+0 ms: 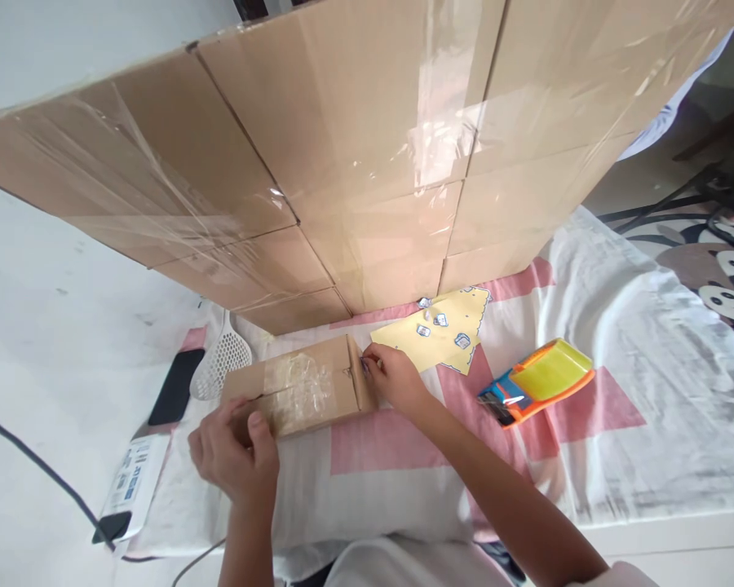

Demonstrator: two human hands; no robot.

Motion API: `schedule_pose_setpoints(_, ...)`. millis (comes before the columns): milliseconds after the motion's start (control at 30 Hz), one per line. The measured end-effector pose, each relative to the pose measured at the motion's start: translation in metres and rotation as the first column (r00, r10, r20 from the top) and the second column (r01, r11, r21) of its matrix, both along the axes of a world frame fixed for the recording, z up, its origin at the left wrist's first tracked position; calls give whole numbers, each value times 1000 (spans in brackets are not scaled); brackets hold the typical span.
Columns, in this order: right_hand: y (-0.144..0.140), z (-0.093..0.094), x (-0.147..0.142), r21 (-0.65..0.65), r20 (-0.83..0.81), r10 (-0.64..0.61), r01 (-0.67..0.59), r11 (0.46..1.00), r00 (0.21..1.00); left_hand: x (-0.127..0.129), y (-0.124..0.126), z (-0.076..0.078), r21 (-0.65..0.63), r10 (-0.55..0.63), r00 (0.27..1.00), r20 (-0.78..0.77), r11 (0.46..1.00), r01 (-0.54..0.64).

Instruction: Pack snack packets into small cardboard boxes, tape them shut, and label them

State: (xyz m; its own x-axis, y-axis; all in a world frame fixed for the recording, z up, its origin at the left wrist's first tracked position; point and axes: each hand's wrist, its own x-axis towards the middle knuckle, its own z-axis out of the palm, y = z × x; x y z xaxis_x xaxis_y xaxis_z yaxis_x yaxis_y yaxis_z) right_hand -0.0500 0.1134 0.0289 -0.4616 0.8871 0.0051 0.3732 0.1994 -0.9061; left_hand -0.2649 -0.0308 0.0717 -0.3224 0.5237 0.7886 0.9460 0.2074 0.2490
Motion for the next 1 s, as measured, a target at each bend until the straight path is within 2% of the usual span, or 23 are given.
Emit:
schedule_pose_setpoints(100,-3,-1,-2,-62,-12,-71,70,996,997,3,3,-6,-7,27,998,-60,1000,-27)
schedule_pose_setpoints(233,-11,-6,2,-113,-117,-168,155,981,979,3,8,-7,-44,67,997,-46,997,-69)
schedule_pose_setpoints(300,-20,-9,5,-117,-204,-145,122,986,968,4,8,-7,-58,80,996,-45,995,-83)
schedule_pose_setpoints(400,-34,-13,8,-117,-290,-39,5,993,956,5,8,-7,-85,94,994,-52,992,-98)
schedule_pose_setpoints(467,-39,-16,10,-135,-297,5,-47,990,955,7,8,-8,-93,100,993,-57,990,-105)
schedule_pose_setpoints(600,-39,-22,11,-201,-304,5,-69,977,953,7,9,-7,-100,88,994,-65,991,-94)
schedule_pose_setpoints(700,-35,-26,11,-192,-320,65,-132,973,945,6,8,-6,-117,56,995,-82,991,-66)
schedule_pose_setpoints(1000,-36,-33,7,-114,-341,54,-98,989,939,6,5,-3,-168,44,995,-91,984,-59)
